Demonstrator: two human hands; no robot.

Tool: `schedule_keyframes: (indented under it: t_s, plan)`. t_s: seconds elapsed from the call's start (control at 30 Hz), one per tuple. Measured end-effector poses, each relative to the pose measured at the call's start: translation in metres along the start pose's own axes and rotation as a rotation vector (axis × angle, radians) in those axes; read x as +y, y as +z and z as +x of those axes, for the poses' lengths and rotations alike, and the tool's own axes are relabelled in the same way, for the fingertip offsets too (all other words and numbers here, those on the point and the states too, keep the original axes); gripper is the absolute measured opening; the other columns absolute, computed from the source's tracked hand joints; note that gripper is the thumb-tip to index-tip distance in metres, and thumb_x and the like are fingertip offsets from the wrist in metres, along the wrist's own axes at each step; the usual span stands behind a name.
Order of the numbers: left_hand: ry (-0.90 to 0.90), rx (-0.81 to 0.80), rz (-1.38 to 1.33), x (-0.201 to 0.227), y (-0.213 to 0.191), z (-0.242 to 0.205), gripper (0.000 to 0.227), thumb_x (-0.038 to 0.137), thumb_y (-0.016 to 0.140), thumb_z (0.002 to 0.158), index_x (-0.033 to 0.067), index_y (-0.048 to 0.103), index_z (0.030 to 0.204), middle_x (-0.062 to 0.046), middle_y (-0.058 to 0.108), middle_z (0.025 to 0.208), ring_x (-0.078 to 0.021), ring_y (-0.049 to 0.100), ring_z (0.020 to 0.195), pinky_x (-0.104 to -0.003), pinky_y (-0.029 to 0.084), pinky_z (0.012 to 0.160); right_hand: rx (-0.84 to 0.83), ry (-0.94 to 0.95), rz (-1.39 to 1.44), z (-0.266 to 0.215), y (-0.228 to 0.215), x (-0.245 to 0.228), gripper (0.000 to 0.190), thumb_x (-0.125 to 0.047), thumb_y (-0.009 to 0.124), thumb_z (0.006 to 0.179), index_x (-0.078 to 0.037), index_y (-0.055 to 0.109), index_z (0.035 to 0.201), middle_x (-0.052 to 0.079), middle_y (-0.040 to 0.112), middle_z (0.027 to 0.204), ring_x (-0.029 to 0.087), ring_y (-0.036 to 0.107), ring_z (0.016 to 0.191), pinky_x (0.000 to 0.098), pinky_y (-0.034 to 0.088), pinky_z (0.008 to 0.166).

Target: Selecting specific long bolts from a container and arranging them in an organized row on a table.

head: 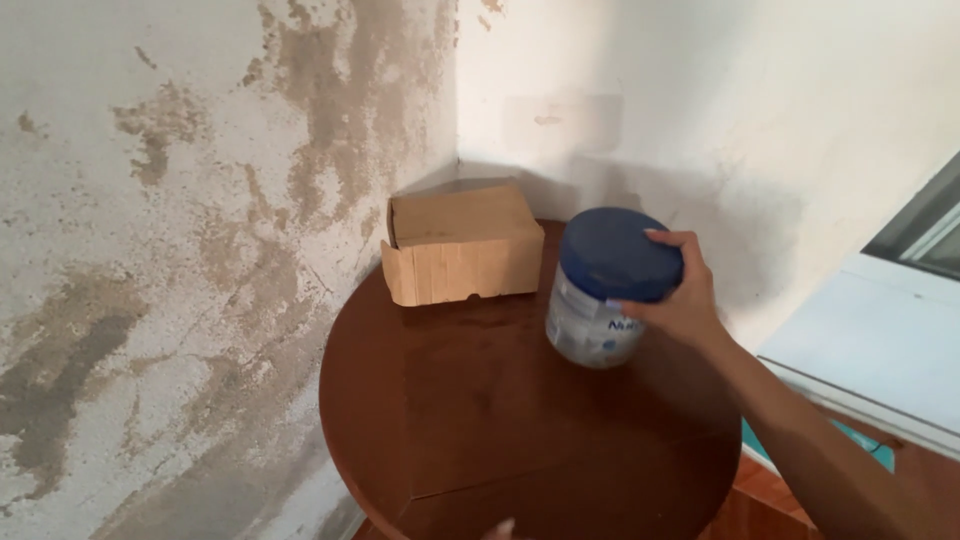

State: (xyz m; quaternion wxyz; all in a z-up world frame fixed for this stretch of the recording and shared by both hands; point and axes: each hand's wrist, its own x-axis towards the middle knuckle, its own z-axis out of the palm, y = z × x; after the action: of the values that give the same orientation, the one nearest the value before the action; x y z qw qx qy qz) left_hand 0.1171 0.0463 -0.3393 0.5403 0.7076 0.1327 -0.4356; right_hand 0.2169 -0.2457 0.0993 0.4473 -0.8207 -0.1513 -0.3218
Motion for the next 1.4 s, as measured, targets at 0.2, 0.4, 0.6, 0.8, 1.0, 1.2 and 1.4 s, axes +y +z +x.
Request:
schedule_keyframes:
  t_s: [0.2,0.4,0.6,0.8,1.0,1.2,1.4]
  plan:
    - [1.233,0.628,-0.018,0.226,-0.019,-0.361,0.047,0.007,0.073,0.082,0.0173,0.067,0.128,0.0,0.081,0.113,-0.0123,0.08,0.104,-0.027,0.062,0.094,-0.218,0.011,0.105,-0.02,-0.013,-0.025,0.096,-0.033,0.092,0.058,-0.021,0.042,0.139,0.014,0.043,0.147,0.033,0.052,0.133,0.0418,0.055,0.092]
    - [1.51,0.376,0.286,0.326,-0.05,-0.319,0.083,0.019,0.079,0.089,-0.0046,0.035,0.155,-0.036,0.043,0.151,-0.0555,0.043,0.137,-0.066,0.038,0.11,-0.265,0.181,0.379,-0.014,-0.026,-0.017,0.128,-0.025,0.093,0.055,-0.015,0.024,0.162,0.021,0.042,0.155,0.033,0.048,0.138,0.0482,0.045,0.11]
    - [1.364,0.159,0.217,0.363,-0.049,-0.26,0.088,0.036,0.083,0.086,0.0069,0.041,0.157,-0.022,0.049,0.155,-0.0401,0.042,0.145,-0.055,0.033,0.121,-0.243,0.153,0.211,-0.016,-0.038,-0.026,0.113,-0.023,0.094,0.059,-0.015,0.038,0.157,0.027,0.051,0.148,0.045,0.053,0.133,0.0578,0.05,0.104]
    - [1.357,0.129,0.076,0.37,-0.048,-0.238,0.071,0.035,0.083,0.087,0.0133,0.056,0.149,-0.014,0.065,0.14,-0.0332,0.061,0.129,-0.049,0.052,0.108,-0.223,0.182,0.266,-0.015,-0.036,-0.019,0.116,-0.016,0.097,0.055,-0.015,0.04,0.156,0.027,0.058,0.141,0.045,0.062,0.123,0.0556,0.058,0.093]
    - [1.197,0.382,0.279,0.392,-0.037,-0.26,0.067,0.062,0.064,0.09,0.0124,0.067,0.136,-0.015,0.073,0.125,-0.036,0.069,0.116,-0.051,0.056,0.099,-0.17,0.217,0.198,-0.002,-0.036,-0.009,0.097,-0.028,0.084,0.074,-0.019,0.04,0.16,0.02,0.069,0.118,0.027,0.068,0.098,0.0415,0.058,0.079]
    - [0.906,0.516,0.52,0.442,-0.023,-0.31,0.106,0.086,0.016,0.089,0.0032,0.07,0.128,-0.025,0.069,0.127,-0.0436,0.061,0.127,-0.052,0.044,0.109,-0.207,0.456,0.294,0.034,-0.04,-0.052,0.092,-0.069,0.037,0.094,-0.009,0.025,0.162,0.028,0.069,0.116,0.041,0.07,0.102,0.0521,0.058,0.081]
    - [0.795,0.354,0.193,0.469,-0.057,-0.216,0.067,0.069,0.054,0.092,0.0083,0.079,0.104,-0.014,0.078,0.083,-0.0285,0.078,0.073,-0.042,0.064,0.074,-0.133,0.661,0.215,0.062,-0.036,-0.033,0.099,-0.076,0.041,0.098,0.004,0.035,0.157,0.03,0.072,0.099,0.043,0.073,0.084,0.0558,0.061,0.074]
